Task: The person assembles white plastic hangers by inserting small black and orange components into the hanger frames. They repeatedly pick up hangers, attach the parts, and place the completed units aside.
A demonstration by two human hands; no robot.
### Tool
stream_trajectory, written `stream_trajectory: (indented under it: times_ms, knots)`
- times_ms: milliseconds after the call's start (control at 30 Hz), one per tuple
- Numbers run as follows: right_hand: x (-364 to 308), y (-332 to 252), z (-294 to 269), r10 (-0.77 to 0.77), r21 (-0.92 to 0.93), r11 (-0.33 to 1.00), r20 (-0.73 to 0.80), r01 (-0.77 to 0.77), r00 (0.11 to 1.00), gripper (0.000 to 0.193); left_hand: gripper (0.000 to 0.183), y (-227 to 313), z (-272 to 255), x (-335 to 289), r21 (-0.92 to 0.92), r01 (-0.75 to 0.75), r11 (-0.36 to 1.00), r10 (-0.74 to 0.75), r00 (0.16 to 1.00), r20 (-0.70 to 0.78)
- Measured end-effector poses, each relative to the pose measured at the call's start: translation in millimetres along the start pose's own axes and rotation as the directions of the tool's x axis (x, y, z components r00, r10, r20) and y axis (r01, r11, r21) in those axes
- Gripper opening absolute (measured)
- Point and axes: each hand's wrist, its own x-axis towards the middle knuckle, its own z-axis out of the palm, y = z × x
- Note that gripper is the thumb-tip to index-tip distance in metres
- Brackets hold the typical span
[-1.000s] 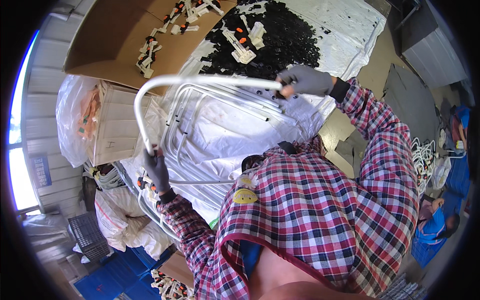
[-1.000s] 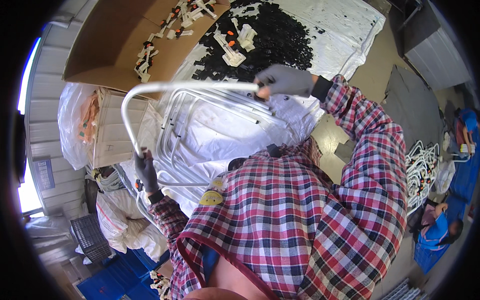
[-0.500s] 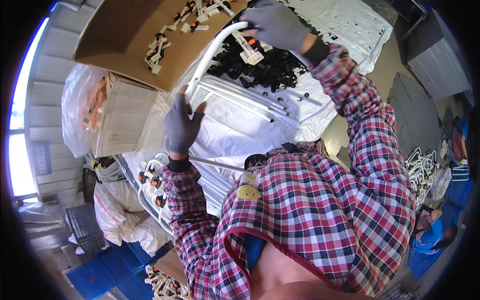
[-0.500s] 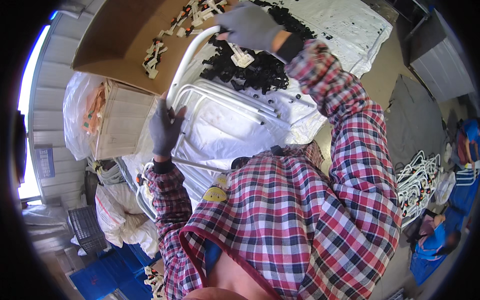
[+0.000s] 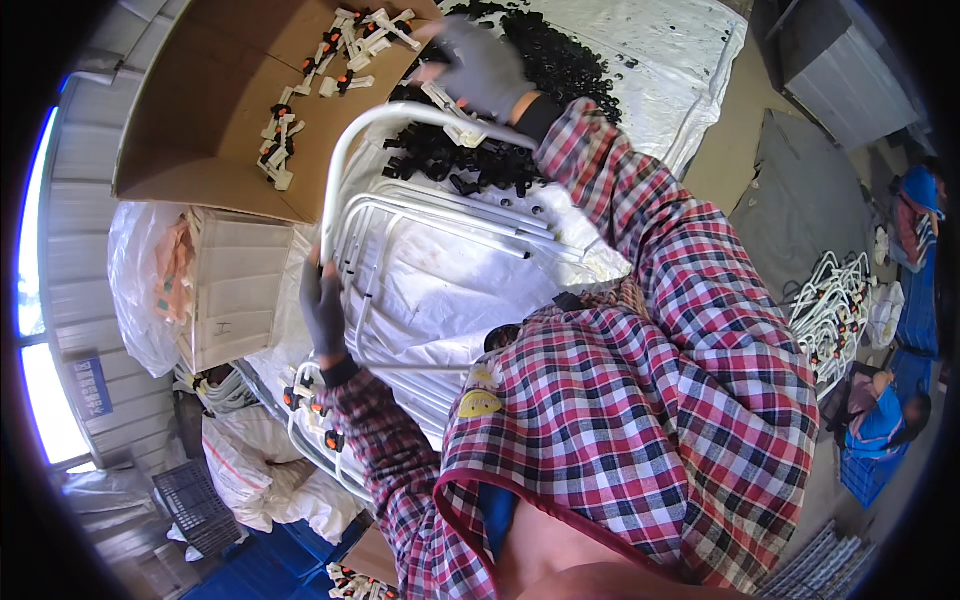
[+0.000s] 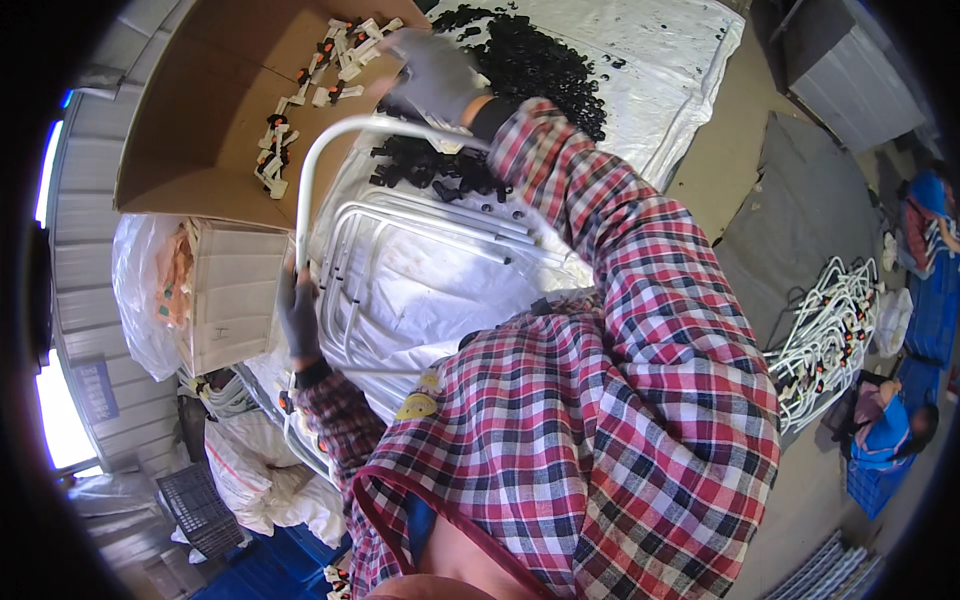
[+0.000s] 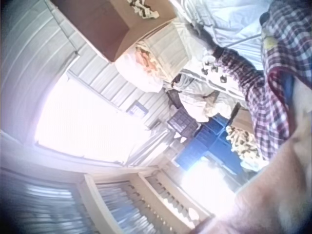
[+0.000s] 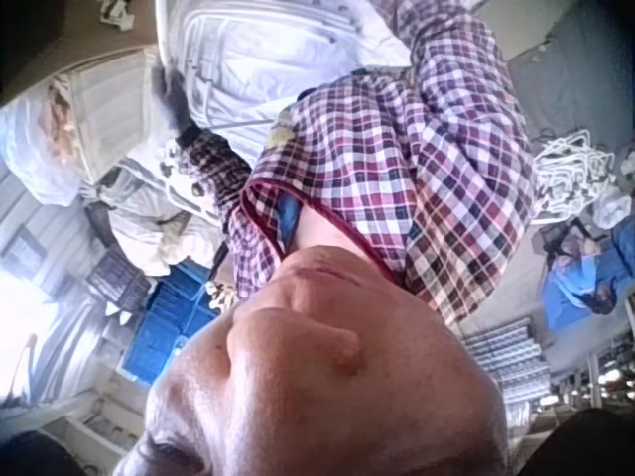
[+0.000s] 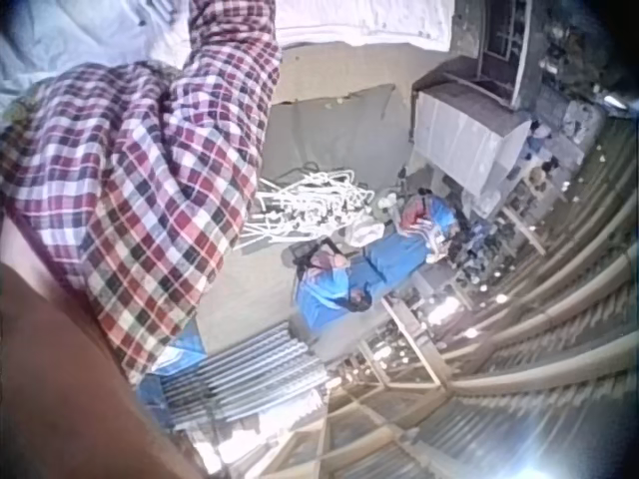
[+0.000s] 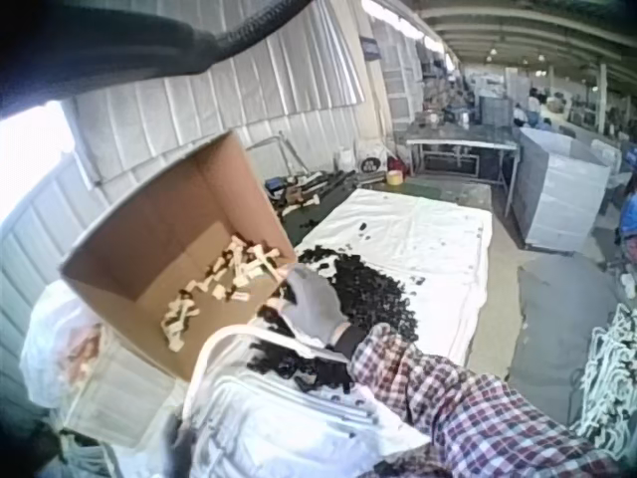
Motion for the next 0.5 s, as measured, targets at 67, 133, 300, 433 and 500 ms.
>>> stream_trajectory:
  times_ms: [67, 133, 300, 433, 500]
  knots:
    - [-7, 75, -5, 0.457, -0.188, 0.862, -0.108, -0.47, 0.883, 0.059, 0.033, -17, -17, -7, 0.121, 0.103, 0.987, -0.08, 0.979, -0.187]
    - [-33, 138, 4, 0.842, -0.049, 0.54, 0.02, -0.84, 0.539, 0.074, 0.032, -29, -26, -22, 0.166, 0.176, 0.97, -0.126, 0.954, -0.272]
    - [-76, 173, 70, 0.792, 0.071, 0.551, 0.27, -0.831, 0.548, 0.045, 0.026, -42, -32, -44, 0.133, 0.173, 0.976, -0.118, 0.931, -0.346]
    - [-75, 133, 60, 0.686, 0.281, 0.652, 0.177, -0.704, 0.706, 0.035, 0.02, -52, -50, -77, 0.027, 0.155, 0.988, -0.131, 0.905, -0.404]
    - [-81, 126, 23, 0.55, 0.453, 0.691, 0.175, -0.563, 0.816, 0.029, 0.019, -59, -62, -100, -0.023, 0.173, 0.985, -0.165, 0.88, -0.445]
